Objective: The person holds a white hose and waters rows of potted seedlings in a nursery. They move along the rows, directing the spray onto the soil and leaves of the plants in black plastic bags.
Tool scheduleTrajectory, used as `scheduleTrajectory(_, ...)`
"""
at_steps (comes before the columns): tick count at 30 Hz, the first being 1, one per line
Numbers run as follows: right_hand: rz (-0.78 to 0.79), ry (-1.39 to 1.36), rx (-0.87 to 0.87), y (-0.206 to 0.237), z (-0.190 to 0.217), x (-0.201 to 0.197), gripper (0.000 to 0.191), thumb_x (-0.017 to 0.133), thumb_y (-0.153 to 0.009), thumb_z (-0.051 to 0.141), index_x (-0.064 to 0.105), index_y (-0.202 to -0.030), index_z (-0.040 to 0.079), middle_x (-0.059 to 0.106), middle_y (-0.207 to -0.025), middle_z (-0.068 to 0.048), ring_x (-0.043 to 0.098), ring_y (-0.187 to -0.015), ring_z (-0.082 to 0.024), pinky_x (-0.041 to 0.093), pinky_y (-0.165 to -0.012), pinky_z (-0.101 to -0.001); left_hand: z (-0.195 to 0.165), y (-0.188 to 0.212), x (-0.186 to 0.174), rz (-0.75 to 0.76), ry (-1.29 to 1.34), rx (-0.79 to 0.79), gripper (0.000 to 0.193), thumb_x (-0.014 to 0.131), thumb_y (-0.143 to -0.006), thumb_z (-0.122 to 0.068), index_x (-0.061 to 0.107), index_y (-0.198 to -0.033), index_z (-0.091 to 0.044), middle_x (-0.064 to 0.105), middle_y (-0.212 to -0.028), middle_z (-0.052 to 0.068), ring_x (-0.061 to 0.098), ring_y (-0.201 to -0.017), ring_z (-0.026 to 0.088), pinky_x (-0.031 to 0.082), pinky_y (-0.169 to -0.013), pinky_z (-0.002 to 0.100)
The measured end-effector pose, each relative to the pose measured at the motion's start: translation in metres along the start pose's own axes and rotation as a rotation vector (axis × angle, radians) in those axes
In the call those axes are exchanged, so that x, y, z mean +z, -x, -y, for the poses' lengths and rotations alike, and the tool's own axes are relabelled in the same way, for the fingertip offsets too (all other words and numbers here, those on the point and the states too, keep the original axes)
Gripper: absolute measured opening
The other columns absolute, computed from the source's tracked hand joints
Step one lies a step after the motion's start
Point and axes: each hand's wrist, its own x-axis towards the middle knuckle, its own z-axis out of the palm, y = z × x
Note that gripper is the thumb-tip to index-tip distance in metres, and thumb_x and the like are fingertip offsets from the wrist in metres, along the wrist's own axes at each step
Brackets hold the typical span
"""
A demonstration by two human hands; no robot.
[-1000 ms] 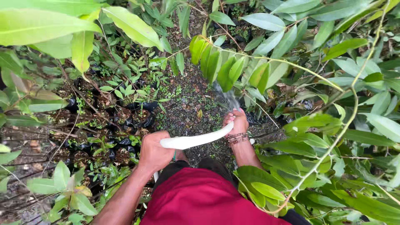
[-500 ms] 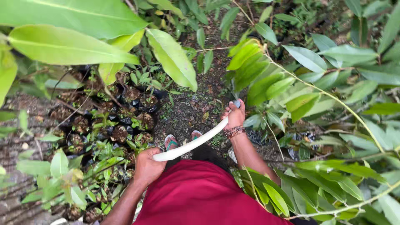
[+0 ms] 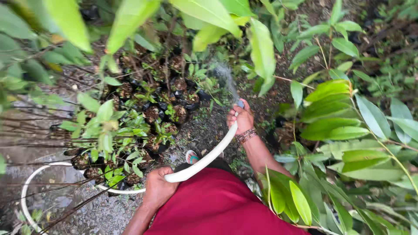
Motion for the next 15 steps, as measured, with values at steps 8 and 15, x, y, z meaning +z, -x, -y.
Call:
scheduleTrajectory(8, 0.092, 0.279, 0.105, 0.006, -0.054, 0.066, 0.023, 0.060, -0.097, 0.020, 0.047, -0.116, 0.025, 0.046, -0.070, -0.003, 0.045, -0.049, -0.015, 0.039, -0.038, -0.0316, 0.011, 0.026, -0.057, -0.112, 0.126, -0.166, 0.018, 0.082, -0.071, -0.017, 0.070, -0.063, -0.006, 0.070, -0.060, 0.011, 0.068, -0.057, 0.018, 0.053, -0.058, 0.035)
scheduleTrajectory(15, 0.150, 0.269, 0.334, -0.001, -0.067, 0.126, 0.031, 0.048, -0.104, 0.052, 0.042, -0.100, 0.021, 0.044, -0.062, -0.001, 0.042, -0.045, -0.016, 0.038, -0.038, -0.0326, 0.032, 0.050, -0.092, -0.207, 0.201, -0.118, 0.011, 0.077, -0.067, -0.011, 0.070, -0.061, -0.005, 0.072, -0.064, 0.012, 0.072, -0.061, 0.023, 0.055, -0.062, 0.037)
